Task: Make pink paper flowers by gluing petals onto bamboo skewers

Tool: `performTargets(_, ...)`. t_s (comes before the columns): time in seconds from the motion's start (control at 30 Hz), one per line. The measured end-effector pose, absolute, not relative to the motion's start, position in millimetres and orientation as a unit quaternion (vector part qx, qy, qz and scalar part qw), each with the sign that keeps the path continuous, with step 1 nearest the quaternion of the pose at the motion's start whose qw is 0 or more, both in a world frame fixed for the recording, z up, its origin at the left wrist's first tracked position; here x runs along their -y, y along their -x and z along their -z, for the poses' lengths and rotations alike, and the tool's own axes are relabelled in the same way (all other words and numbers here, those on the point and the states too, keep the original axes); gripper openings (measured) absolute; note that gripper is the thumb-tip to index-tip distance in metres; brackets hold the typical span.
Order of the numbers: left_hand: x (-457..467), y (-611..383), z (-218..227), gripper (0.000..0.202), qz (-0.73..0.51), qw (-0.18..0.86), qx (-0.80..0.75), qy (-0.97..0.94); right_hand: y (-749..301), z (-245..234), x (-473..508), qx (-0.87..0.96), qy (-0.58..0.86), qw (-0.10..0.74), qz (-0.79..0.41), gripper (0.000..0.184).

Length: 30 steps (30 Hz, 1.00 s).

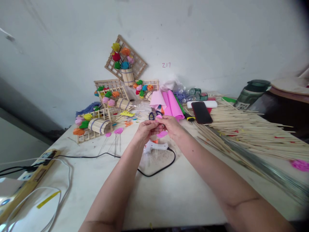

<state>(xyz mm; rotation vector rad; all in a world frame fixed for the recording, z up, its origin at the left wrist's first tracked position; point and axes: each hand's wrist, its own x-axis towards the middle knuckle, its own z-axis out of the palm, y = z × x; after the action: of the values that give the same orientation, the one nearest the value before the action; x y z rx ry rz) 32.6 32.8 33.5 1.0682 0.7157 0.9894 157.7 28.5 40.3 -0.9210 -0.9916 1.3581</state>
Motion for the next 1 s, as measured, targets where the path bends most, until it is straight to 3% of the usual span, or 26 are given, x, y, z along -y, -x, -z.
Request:
performTargets(0.3,-33.3,-33.8,-35.6,0.013,-0.412,0.7,-0.349,-0.468,-156.2,-30.9,-33.9,0.443,0.408,0.616,-0.508,0.029)
performTargets(1.0,-30.6,-33.9,-37.8,0.017,-0.415,0.698,-0.348,-0.469,-158.5,-41.6,-30.1,0.418,0.397,0.608,-0.546,0.028)
